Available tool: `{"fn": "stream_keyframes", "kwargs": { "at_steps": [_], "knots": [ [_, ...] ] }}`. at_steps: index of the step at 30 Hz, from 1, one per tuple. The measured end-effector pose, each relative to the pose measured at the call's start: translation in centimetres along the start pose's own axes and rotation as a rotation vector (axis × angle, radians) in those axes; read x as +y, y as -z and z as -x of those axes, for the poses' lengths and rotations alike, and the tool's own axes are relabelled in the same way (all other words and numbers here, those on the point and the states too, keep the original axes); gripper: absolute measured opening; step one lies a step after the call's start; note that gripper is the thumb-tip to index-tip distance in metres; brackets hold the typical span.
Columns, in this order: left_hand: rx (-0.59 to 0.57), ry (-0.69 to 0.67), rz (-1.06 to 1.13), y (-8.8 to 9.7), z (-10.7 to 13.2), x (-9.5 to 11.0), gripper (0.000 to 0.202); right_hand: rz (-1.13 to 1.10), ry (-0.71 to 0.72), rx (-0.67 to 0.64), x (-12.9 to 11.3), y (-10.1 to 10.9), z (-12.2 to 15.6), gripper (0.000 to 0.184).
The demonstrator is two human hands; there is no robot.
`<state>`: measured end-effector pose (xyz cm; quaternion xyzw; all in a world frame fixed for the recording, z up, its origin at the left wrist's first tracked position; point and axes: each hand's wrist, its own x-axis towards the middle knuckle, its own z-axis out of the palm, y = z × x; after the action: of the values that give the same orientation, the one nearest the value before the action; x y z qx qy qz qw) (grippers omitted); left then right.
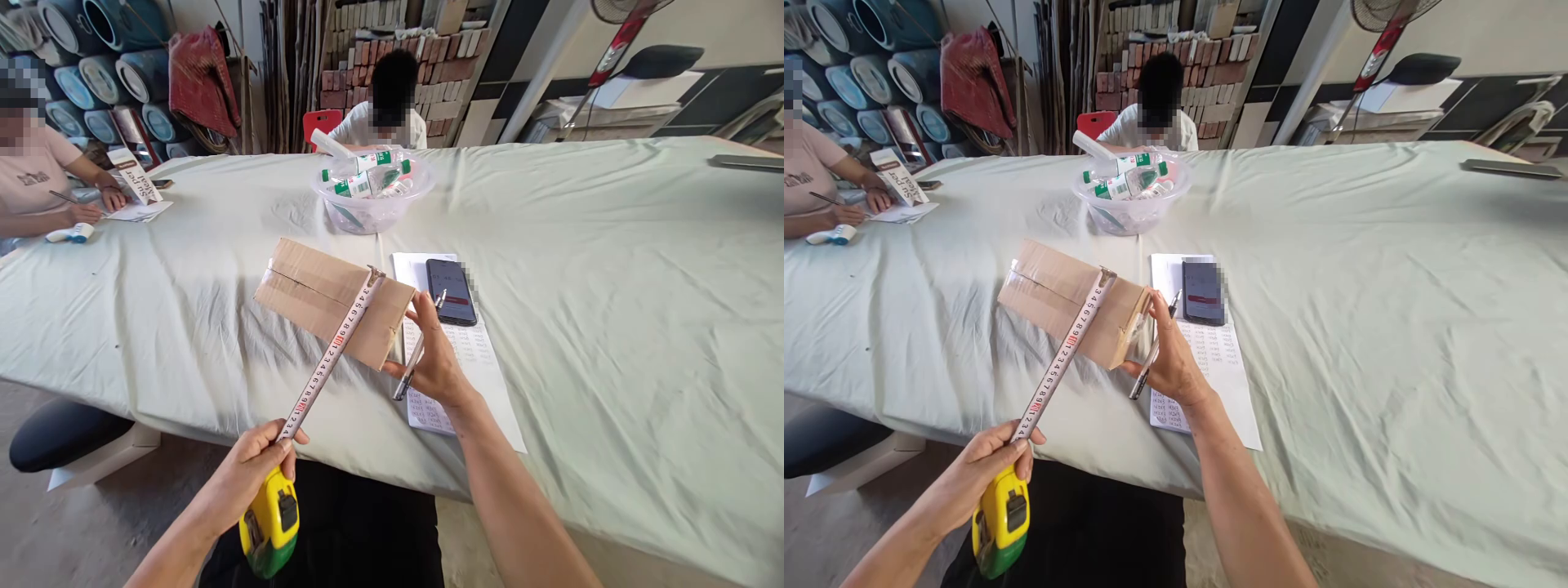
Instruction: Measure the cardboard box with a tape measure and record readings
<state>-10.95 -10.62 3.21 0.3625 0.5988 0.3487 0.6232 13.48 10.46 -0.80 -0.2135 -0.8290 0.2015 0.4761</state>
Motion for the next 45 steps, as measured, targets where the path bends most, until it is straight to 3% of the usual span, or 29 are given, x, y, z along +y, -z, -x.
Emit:
{"fn": "stream_keyframes", "kwargs": {
  "at_steps": [5,8,11,19,24,34,41,45],
  "knots": [
    [-0.059,-0.018,-0.201,1.7,0.0,2.2,0.033,-0.201,-0.217,0.069,-0.3,1.0,0.0,0.109],
    [-0.128,-0.016,-0.47,2.9,-0.3,4.7,0.034,-0.349,-0.333,0.071,-0.3,1.8,0.1,0.102],
    [-0.159,-0.009,-0.729,3.9,-1.0,7.8,0.034,-0.461,-0.356,0.04,-0.1,2.4,0.3,0.1],
    [-0.17,-0.028,-1.143,7.6,-4.0,16.2,0.037,-0.423,-0.411,-0.038,-0.4,3.5,0.3,0.102],
    [-0.244,-0.049,-1.296,9.7,-5.5,19.8,0.038,-0.391,-0.469,-0.088,-0.6,3.7,0.2,0.102],
    [-0.221,-0.146,-1.269,10.8,-7.4,21.3,0.036,-0.268,-0.416,-0.105,-0.8,3.3,0.0,0.096],
    [-0.212,-0.144,-1.173,10.9,-7.8,20.6,0.031,-0.309,-0.434,-0.082,-0.6,3.1,0.3,0.097],
    [-0.223,-0.139,-1.088,10.4,-6.9,19.1,0.029,-0.356,-0.472,-0.025,-0.2,2.9,0.5,0.098]
  ]
}}
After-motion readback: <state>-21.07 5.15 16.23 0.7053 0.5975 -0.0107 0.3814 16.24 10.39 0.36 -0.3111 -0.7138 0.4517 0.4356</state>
